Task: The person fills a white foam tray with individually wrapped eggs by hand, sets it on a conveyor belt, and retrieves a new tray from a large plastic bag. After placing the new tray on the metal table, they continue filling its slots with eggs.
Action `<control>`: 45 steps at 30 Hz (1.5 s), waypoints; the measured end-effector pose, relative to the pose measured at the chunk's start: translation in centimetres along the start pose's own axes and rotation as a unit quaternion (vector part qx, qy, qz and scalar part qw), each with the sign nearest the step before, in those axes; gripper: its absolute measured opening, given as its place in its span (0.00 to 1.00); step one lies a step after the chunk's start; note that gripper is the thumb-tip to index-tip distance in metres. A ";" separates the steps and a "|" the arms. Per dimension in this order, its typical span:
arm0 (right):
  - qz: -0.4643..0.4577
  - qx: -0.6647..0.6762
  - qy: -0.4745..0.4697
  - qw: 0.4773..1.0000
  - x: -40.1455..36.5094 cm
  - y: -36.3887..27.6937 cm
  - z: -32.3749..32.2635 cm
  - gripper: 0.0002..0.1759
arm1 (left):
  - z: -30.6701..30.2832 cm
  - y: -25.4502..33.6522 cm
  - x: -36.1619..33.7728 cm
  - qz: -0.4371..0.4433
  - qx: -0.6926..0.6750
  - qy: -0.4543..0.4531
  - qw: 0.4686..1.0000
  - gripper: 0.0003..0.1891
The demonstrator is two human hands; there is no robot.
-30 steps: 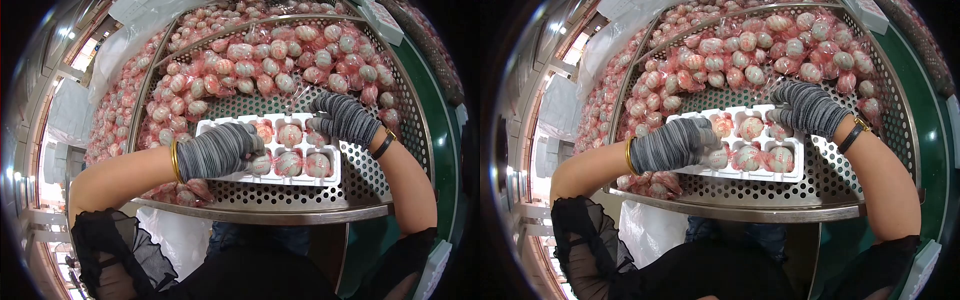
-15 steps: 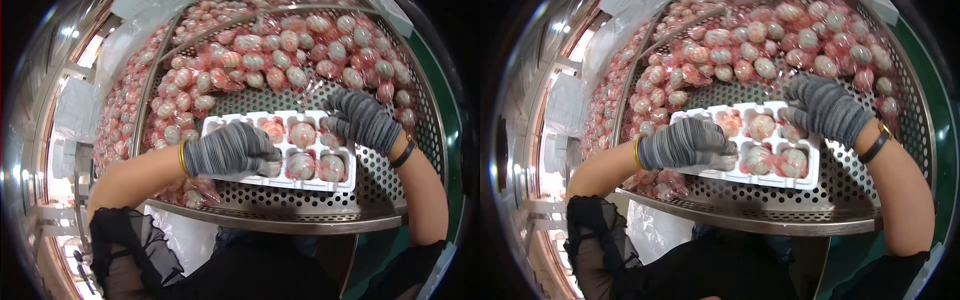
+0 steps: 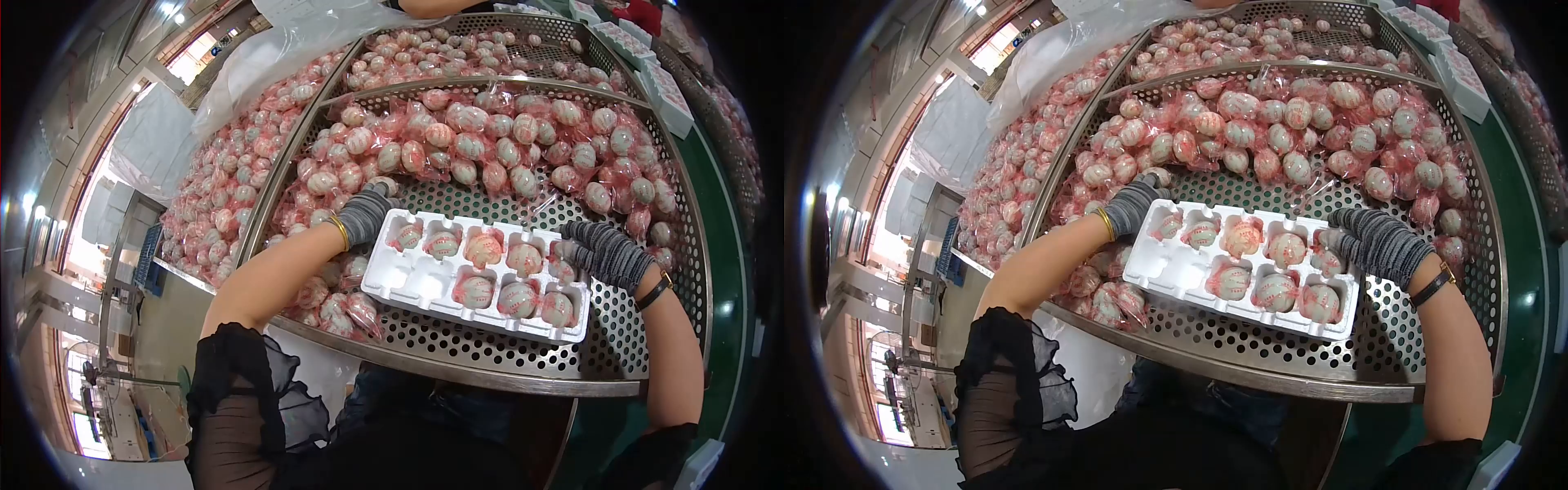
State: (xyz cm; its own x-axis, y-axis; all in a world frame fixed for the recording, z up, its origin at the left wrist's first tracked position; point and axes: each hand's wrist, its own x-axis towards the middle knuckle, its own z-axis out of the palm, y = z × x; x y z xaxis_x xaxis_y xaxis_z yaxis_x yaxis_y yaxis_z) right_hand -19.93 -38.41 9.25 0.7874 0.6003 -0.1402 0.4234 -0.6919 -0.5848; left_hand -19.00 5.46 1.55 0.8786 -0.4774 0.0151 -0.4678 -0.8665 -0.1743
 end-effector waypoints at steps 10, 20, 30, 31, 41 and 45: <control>-0.009 0.001 -0.003 1.000 0.0 0.1 0.0 0.26 | 0.4 -0.6 2.6 -0.161 0.145 0.046 0.975 0.25; -0.009 -0.015 -0.010 1.000 0.2 0.2 0.0 0.24 | -4.9 0.2 -0.5 -0.177 -0.685 0.148 0.691 0.17; 0.005 0.027 -0.018 0.999 0.1 0.5 0.1 0.29 | -10.4 10.1 -6.2 0.034 -0.651 0.105 0.751 0.27; 0.011 0.033 -0.022 0.999 0.1 0.3 0.0 0.29 | -10.2 10.5 -6.5 0.030 -0.620 0.095 0.778 0.28; -0.012 0.023 0.001 1.000 0.1 1.0 0.4 0.30 | -13.3 13.0 -4.7 0.079 -0.331 -0.026 0.940 0.22; -0.011 0.006 -0.016 1.000 0.2 0.8 0.2 0.27 | -13.3 12.6 -3.7 0.062 -0.247 -0.080 0.964 0.29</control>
State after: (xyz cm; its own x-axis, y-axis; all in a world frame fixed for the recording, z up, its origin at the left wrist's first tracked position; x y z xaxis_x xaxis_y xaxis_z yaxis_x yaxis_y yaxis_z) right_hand -19.55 -38.72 8.57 0.7629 0.6281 -0.1531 0.4344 -0.6734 -0.5982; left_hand -29.46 -5.65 12.34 0.7982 -0.5873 -0.1339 -0.5245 -0.7870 0.3249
